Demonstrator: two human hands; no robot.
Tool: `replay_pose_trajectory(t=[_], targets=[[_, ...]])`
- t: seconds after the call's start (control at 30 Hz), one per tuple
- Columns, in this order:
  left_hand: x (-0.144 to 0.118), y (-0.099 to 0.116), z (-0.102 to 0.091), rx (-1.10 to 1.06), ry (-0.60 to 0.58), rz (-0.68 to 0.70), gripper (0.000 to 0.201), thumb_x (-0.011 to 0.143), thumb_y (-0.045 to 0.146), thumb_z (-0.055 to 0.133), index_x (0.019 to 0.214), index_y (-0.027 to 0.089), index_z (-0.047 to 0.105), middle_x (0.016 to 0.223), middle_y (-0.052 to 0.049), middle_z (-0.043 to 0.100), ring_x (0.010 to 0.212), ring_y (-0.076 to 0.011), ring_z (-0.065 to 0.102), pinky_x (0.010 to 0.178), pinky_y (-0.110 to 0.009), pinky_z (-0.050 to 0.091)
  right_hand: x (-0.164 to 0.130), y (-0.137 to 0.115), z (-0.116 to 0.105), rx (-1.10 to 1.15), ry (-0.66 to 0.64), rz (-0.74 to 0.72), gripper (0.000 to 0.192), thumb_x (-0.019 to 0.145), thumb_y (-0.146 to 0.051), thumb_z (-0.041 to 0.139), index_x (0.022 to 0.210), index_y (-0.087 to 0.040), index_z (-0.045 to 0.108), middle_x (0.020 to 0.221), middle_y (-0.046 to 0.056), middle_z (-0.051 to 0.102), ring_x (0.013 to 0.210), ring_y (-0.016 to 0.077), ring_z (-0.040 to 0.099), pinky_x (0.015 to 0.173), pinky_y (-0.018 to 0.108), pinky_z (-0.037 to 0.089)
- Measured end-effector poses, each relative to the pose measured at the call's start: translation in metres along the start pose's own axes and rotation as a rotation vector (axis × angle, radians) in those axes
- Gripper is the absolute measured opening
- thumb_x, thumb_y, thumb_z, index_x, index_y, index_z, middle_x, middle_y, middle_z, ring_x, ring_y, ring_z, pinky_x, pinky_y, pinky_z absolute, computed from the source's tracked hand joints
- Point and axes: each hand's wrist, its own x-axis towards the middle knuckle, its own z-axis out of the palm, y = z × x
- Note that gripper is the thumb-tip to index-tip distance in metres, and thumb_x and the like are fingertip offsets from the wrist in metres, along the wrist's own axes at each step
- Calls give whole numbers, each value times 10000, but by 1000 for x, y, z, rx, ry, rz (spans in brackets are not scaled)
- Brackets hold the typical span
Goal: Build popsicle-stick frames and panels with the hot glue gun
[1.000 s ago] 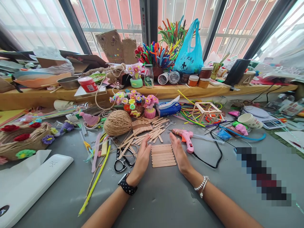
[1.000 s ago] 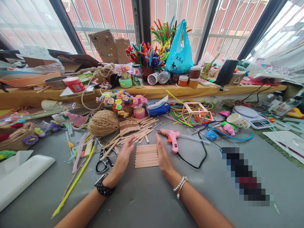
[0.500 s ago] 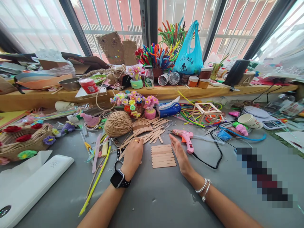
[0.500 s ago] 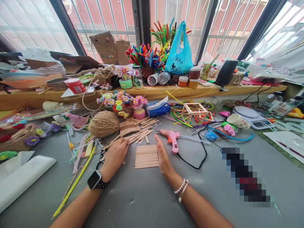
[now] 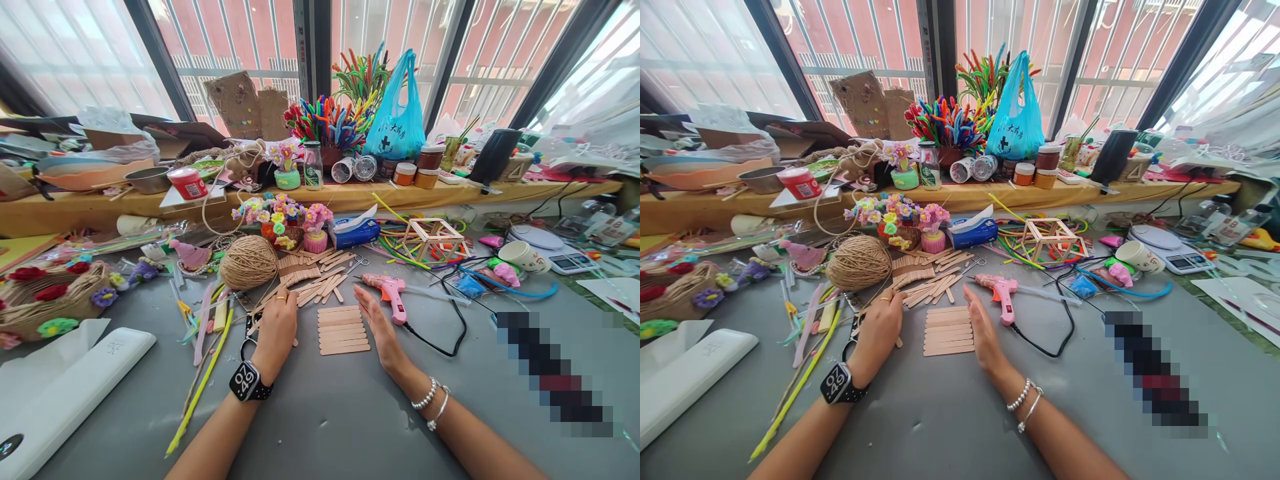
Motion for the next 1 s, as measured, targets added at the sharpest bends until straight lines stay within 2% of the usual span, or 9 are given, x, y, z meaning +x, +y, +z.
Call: replay_pose_trajectory(t=[0.13,0.27,0.37,0.43,0.53,0.6,0.8,0.87,1.0], targets=[[-5,-6,-4,-100,53,71,284,781,11,346,978,117,520,929,-103,515,813,-202,520,751,-324,425,-3,-8,-5,-229,-41,-57,458,843,-422,387,1257,-230,357,1313,62,390,1209,181,339,1023,384,241],[-8,-11,-10,-521,102,234,214,843,112,354,979,167,509,923,-62,502,860,-165,511,768,-288,425,-7,-21,-12,-530,-80,-204,447,810,-351,467,1235,-241,386,1267,65,431,1174,203,375,962,392,335],[-10,-9,-15,-713,13,292,194,850,146,373,952,192,531,867,-34,513,819,-141,514,729,-257,428,-8,-32,-17,-675,-108,-283,420,802,-337,483,1207,-247,421,1253,62,441,1162,210,376,906,376,387],[-11,-6,-16,-788,-73,324,189,848,158,392,944,204,548,839,-22,526,788,-131,517,708,-245,426,-9,-38,-17,-719,-135,-292,380,805,-326,486,1175,-242,456,1182,64,501,1086,200,443,839,342,427],[-13,-3,-14,-891,-175,326,161,843,185,425,923,205,563,823,-14,552,771,-123,530,696,-234,425,-9,-44,-17,-761,-199,-239,232,813,-299,485,1009,-212,574,927,46,619,822,162,554,704,280,450],[-13,-2,-11,-954,-233,299,141,834,204,450,911,194,567,815,-13,568,761,-121,542,689,-229,430,-9,-47,-16,-789,-253,-188,166,812,-279,489,854,-193,625,784,26,637,683,137,552,637,252,432],[-14,-2,-12,-1084,-401,280,133,797,241,512,891,170,575,802,-13,614,725,-112,577,657,-203,451,-9,-55,-21,-770,-403,15,138,772,-248,522,713,-171,621,640,3,618,578,114,523,539,210,378],[-13,-2,-13,-1002,-361,295,120,793,255,519,839,171,590,750,-6,615,686,-112,568,627,-202,443,-9,-56,-25,-704,-478,128,124,757,-243,526,706,-163,605,597,-7,602,539,103,515,507,196,370],[-13,-3,-11,-806,-152,251,160,830,259,454,838,178,592,793,-20,616,742,-131,565,682,-238,443,-9,-54,-31,-666,-555,241,107,723,-259,552,683,-162,573,534,-27,558,497,92,491,463,181,351]])
